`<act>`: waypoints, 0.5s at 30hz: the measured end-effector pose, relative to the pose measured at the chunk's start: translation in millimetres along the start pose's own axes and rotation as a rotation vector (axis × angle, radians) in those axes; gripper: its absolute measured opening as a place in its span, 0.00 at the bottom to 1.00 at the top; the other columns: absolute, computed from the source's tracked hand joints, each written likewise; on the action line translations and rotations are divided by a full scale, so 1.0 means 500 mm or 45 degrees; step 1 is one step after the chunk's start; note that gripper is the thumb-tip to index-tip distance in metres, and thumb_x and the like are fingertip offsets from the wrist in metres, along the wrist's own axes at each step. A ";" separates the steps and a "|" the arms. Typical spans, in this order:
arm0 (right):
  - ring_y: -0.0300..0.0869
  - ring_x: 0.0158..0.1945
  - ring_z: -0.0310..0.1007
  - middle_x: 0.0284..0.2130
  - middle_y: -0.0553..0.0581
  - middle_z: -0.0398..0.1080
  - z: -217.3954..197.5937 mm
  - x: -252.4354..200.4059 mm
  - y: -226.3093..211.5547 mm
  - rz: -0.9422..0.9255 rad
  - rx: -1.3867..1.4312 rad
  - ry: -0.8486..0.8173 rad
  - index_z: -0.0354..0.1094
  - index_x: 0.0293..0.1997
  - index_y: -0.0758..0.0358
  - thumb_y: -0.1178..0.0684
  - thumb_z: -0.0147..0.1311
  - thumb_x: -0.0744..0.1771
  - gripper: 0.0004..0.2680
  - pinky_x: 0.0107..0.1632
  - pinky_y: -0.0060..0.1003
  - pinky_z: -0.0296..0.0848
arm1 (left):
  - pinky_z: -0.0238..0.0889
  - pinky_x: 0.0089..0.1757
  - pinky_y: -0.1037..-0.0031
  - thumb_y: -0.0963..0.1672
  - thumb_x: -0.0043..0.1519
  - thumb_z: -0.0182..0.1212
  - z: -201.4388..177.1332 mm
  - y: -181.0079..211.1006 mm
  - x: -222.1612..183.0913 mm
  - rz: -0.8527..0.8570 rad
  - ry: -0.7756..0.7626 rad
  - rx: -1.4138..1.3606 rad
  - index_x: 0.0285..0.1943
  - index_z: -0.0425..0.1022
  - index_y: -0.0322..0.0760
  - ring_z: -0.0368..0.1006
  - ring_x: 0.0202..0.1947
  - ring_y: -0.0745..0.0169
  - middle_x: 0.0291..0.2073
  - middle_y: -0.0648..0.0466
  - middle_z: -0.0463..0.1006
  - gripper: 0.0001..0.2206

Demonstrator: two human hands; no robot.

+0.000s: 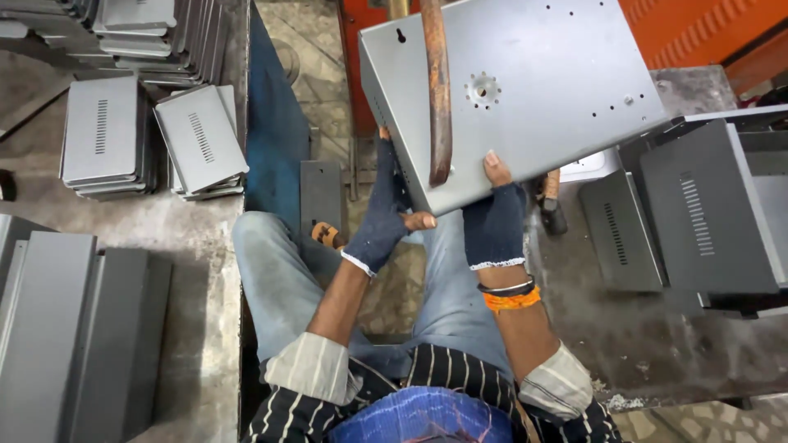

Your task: Spot welding metal enclosure parts and using a hammer to adjust or straighten them.

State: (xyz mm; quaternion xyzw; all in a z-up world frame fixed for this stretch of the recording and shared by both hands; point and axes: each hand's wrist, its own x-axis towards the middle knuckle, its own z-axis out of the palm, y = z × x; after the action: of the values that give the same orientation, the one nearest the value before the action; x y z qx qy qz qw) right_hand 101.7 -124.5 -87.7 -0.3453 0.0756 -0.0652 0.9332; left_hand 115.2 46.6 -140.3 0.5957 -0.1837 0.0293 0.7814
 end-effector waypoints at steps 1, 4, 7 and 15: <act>0.42 0.58 0.68 0.54 0.54 0.69 0.006 0.002 -0.001 0.007 -0.003 -0.002 0.63 0.61 0.68 0.54 0.58 0.68 0.16 0.65 0.41 0.65 | 0.49 0.73 0.61 0.60 0.40 0.81 -0.007 -0.006 0.005 -0.001 0.008 0.000 0.85 0.23 0.40 0.39 0.82 0.54 0.85 0.47 0.30 0.73; 0.43 0.58 0.68 0.54 0.55 0.69 0.028 0.008 -0.004 0.019 -0.001 0.000 0.63 0.62 0.67 0.53 0.58 0.68 0.17 0.64 0.42 0.66 | 0.38 0.78 0.61 0.57 0.42 0.81 -0.021 -0.016 0.018 0.072 0.017 0.170 0.87 0.26 0.38 0.32 0.86 0.53 0.87 0.46 0.32 0.71; 0.43 0.57 0.69 0.54 0.54 0.69 0.054 0.004 -0.011 0.040 -0.029 0.045 0.63 0.62 0.64 0.52 0.59 0.66 0.18 0.62 0.43 0.68 | 0.37 0.77 0.61 0.57 0.42 0.82 -0.021 -0.003 0.027 0.010 -0.023 0.113 0.86 0.26 0.36 0.33 0.85 0.52 0.86 0.43 0.33 0.71; 0.45 0.55 0.70 0.52 0.55 0.69 0.067 -0.003 -0.012 0.033 -0.143 0.130 0.64 0.62 0.64 0.50 0.60 0.66 0.19 0.57 0.45 0.71 | 0.41 0.73 0.62 0.58 0.39 0.83 -0.021 -0.019 0.030 -0.096 -0.032 -0.069 0.84 0.23 0.37 0.33 0.82 0.51 0.84 0.43 0.31 0.73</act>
State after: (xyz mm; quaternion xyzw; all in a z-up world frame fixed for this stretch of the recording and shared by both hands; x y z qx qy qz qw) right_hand 106.1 -107.5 -58.8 -0.3923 0.1310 -0.0664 0.9080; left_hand 134.4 51.3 -146.6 0.5812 -0.1714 -0.0126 0.7954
